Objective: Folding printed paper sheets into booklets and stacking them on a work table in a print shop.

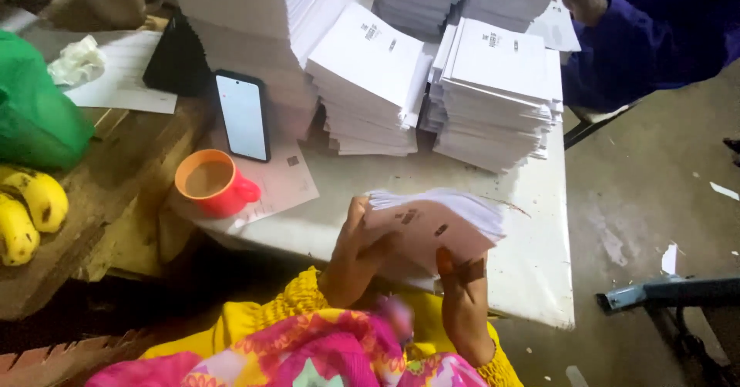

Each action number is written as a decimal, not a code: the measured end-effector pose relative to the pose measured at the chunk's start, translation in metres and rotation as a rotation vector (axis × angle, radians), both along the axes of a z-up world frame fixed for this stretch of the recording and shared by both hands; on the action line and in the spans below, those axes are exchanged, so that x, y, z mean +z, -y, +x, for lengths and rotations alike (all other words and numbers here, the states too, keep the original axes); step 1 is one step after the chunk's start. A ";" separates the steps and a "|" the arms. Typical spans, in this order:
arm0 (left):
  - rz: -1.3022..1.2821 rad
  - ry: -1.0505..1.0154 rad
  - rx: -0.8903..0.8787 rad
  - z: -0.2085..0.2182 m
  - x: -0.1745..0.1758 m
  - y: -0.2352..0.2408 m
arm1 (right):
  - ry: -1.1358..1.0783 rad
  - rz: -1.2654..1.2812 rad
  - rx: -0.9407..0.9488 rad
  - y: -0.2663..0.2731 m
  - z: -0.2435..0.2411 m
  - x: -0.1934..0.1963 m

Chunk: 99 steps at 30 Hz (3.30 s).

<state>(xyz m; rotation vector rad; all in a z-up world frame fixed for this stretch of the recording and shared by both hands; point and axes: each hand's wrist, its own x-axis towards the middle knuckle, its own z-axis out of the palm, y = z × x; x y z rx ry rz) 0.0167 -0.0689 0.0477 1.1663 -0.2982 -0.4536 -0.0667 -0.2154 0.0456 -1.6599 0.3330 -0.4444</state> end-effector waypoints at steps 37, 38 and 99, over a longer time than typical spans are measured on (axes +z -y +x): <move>0.440 0.165 0.060 -0.036 -0.032 0.000 | 0.151 0.010 -0.216 -0.011 -0.024 0.018; 0.440 0.162 0.063 -0.036 -0.030 -0.001 | 0.149 0.009 -0.212 -0.008 -0.027 0.017; 0.091 -0.179 0.021 -0.045 0.005 -0.012 | 0.055 -0.662 0.102 -0.017 -0.028 0.034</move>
